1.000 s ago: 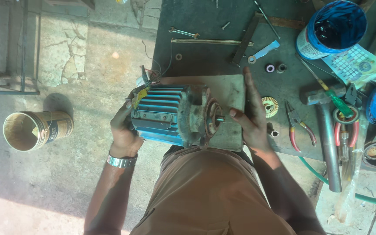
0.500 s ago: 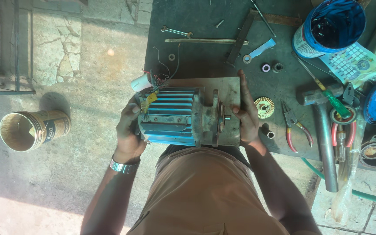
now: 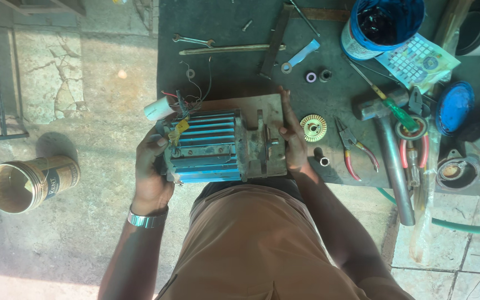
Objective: The person assembles a small blue electric motor on a workbench. They place a brass gear onto the motor shaft, then use a wrench to tighten a nut, securing the gear in place.
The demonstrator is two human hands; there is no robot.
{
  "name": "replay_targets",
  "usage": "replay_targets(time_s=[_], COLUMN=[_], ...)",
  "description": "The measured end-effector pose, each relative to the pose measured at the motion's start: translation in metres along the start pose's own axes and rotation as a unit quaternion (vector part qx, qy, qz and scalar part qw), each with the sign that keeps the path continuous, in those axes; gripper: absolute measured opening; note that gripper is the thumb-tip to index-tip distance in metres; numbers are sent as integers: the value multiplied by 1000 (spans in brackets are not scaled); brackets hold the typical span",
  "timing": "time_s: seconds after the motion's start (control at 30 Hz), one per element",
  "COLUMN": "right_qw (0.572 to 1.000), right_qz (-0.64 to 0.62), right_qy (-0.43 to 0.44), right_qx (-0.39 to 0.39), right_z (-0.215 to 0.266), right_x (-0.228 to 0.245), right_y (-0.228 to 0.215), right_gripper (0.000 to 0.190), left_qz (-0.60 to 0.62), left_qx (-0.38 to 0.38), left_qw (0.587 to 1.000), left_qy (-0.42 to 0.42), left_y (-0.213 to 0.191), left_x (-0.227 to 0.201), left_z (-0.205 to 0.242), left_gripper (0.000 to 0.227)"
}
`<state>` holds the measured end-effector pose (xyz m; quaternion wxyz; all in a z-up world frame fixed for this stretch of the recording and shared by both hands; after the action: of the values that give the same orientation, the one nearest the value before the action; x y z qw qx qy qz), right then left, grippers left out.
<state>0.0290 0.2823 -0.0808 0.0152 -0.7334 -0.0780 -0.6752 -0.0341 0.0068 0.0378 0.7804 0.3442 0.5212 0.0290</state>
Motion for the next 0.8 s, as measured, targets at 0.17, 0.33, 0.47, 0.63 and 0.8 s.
replay_targets(time_s=[0.17,0.33,0.47,0.63,0.8], right_qw=[1000,1000,996,988,992], right_qz=[-11,-15,-53,-63,15], right_qy=[6,6,-46,-85,-60], right_qx=[-5,-10,-54,-110,-107], right_z=[0,0,-1,12,32], right_x=[-4,4,22,49,60], right_y=[-3,-3,-5,-28,-46], right_gripper=[85,84,76,47,40], left_qz=[-4,-30,-75,-296,-460], left_qx=[-8,-12,-29,-118,-4], left_qw=[1000,999,997,948,887], left_qy=[-3,5,0,12,-36], left_y=[6,6,-14,-60,-70], left_x=[-1,4,7,-12,-20], left_z=[-2,0,1,-11,-43], left_gripper=[66,65,59,38,50])
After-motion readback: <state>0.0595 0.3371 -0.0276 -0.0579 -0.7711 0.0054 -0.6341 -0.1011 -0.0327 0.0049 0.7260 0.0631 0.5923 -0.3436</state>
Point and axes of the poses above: each hand's wrist, its own z-axis away from the middle knuckle, its own y-axis out of the palm, x = y × z, the point moved 2 cm from there along -z, towards the middle knuckle, and after that the axes turned 15 degrees about x, right-handed, at the moved point
